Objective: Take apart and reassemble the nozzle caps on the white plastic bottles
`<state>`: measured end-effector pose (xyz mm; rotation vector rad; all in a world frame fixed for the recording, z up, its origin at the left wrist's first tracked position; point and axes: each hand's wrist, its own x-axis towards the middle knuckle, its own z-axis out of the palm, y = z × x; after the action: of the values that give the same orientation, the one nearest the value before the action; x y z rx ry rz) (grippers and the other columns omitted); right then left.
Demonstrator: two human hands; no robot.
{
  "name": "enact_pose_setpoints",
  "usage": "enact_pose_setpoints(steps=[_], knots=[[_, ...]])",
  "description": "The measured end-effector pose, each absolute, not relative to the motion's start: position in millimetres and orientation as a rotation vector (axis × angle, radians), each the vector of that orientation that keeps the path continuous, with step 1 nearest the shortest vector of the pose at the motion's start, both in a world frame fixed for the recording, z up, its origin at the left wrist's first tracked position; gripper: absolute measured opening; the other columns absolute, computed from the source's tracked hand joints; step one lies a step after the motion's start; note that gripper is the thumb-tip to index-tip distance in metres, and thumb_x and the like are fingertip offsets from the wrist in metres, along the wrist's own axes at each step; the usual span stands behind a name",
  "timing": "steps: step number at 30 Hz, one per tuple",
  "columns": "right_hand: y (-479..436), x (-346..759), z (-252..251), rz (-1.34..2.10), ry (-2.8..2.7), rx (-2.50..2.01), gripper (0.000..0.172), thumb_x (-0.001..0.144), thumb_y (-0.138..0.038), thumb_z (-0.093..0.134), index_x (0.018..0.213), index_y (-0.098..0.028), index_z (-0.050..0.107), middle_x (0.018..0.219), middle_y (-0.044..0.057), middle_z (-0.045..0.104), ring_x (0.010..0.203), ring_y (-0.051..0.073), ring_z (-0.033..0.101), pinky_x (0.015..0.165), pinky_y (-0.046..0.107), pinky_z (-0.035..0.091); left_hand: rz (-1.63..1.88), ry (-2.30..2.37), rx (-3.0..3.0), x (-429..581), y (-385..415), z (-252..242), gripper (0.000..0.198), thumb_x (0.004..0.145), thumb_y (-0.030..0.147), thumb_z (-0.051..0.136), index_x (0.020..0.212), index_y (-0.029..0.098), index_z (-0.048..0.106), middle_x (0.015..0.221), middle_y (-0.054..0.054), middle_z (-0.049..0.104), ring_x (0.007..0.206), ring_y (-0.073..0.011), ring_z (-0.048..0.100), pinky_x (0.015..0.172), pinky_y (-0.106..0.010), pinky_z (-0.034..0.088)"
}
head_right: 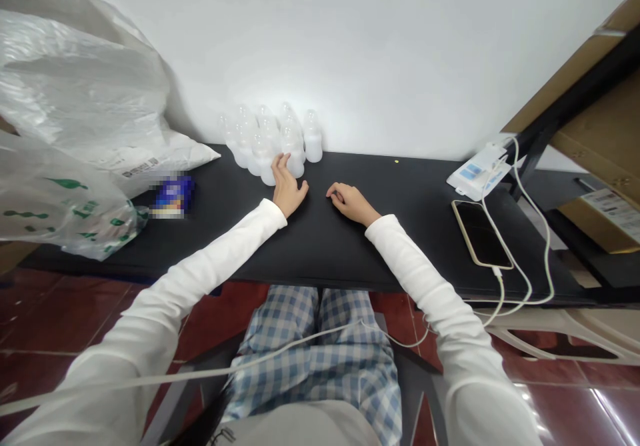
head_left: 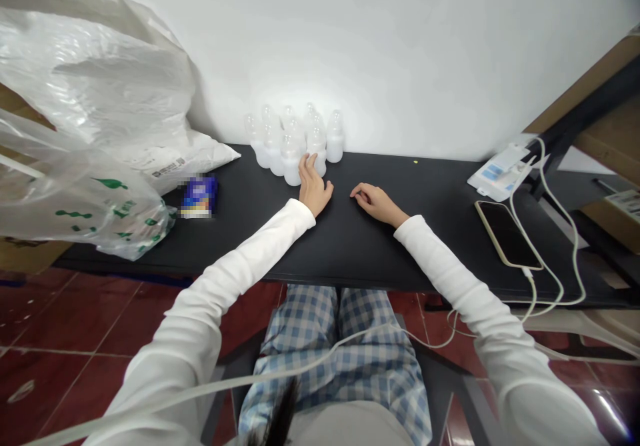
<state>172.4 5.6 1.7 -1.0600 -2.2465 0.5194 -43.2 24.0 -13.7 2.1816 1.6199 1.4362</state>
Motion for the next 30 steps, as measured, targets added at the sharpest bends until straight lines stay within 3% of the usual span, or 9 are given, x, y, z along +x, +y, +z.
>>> enact_pose_setpoints(steps=[6,10,17,20,25,28,30], knots=[[6.4,172.4,-0.1,0.514,-2.251,-1.058,0.011,0.089,-0.021,0.050,0.093,-0.021,0.061,0.065,-0.005,0.043,0.060,0.013,0.042,0.065,0.027,0.034,1.443,1.620,2.203,-47.3,32.7,-11.7,0.075,0.087,0.016,0.058,0.148,0.013,0.016,0.154,-0.026,0.029,0.153,-0.0360,0.026,0.125,-0.059,0.029],[5.7,171.9,1.6,0.514,-2.252,-1.068,0.011,0.089,-0.021,0.050,0.093,-0.021,0.061,0.064,-0.005,0.042,0.059,0.013,0.042,0.065,0.027,0.034,1.415,1.668,2.147,-46.7,38.8,-10.5,0.069,0.090,0.023,0.060,0.146,0.013,0.020,0.146,-0.025,0.040,0.144,-0.0337,0.041,0.119,-0.054,0.037],[5.7,173.0,-1.7,0.601,-2.154,-1.102,0.015,0.094,-0.031,0.050,0.097,-0.021,0.061,0.066,-0.004,0.046,0.059,0.012,0.042,0.064,0.027,0.038,1.133,1.790,2.169,-48.8,45.7,-17.1,0.026,0.090,0.028,0.060,0.110,0.015,0.049,0.117,-0.018,0.057,0.120,-0.0316,0.057,0.106,-0.049,0.047],[12.7,175.6,-9.0,0.638,-1.867,-1.189,0.030,0.097,-0.046,0.049,0.115,-0.022,0.055,0.087,0.001,0.057,0.065,0.012,0.048,0.064,0.027,0.044,1.091,1.769,2.196,-48.6,47.0,-17.4,0.024,0.090,0.026,0.060,0.109,0.016,0.050,0.115,-0.015,0.061,0.117,-0.0302,0.059,0.106,-0.050,0.047],[25.3,178.3,-13.7,0.762,-1.492,-1.254,0.054,0.096,-0.066,0.039,0.139,-0.033,0.040,0.128,0.009,0.056,0.080,0.015,0.061,0.052,0.025,0.048,1.103,1.599,2.117,-40.2,49.6,-9.0,0.057,0.084,0.025,0.068,0.133,0.014,0.039,0.140,-0.022,0.054,0.132,-0.0318,0.055,0.109,-0.047,0.046],[24.4,175.9,-8.8,0.857,-1.520,-1.203,0.059,0.097,-0.069,0.037,0.146,-0.035,0.039,0.140,0.009,0.057,0.088,0.017,0.066,0.051,0.024,0.047,1.034,1.527,2.072,-32.7,49.7,0.8,0.054,0.088,0.031,0.067,0.133,0.017,0.041,0.136,-0.019,0.059,0.128,-0.0316,0.059,0.106,-0.047,0.047],[22.5,174.3,-4.6,0.910,-1.541,-1.169,0.062,0.097,-0.072,0.032,0.146,-0.034,0.043,0.137,0.008,0.062,0.089,0.017,0.068,0.050,0.023,0.045,1.014,1.482,2.088,-28.9,47.9,6.6,0.048,0.090,0.036,0.066,0.129,0.019,0.044,0.130,-0.016,0.062,0.124,-0.0301,0.062,0.104,-0.045,0.049]])
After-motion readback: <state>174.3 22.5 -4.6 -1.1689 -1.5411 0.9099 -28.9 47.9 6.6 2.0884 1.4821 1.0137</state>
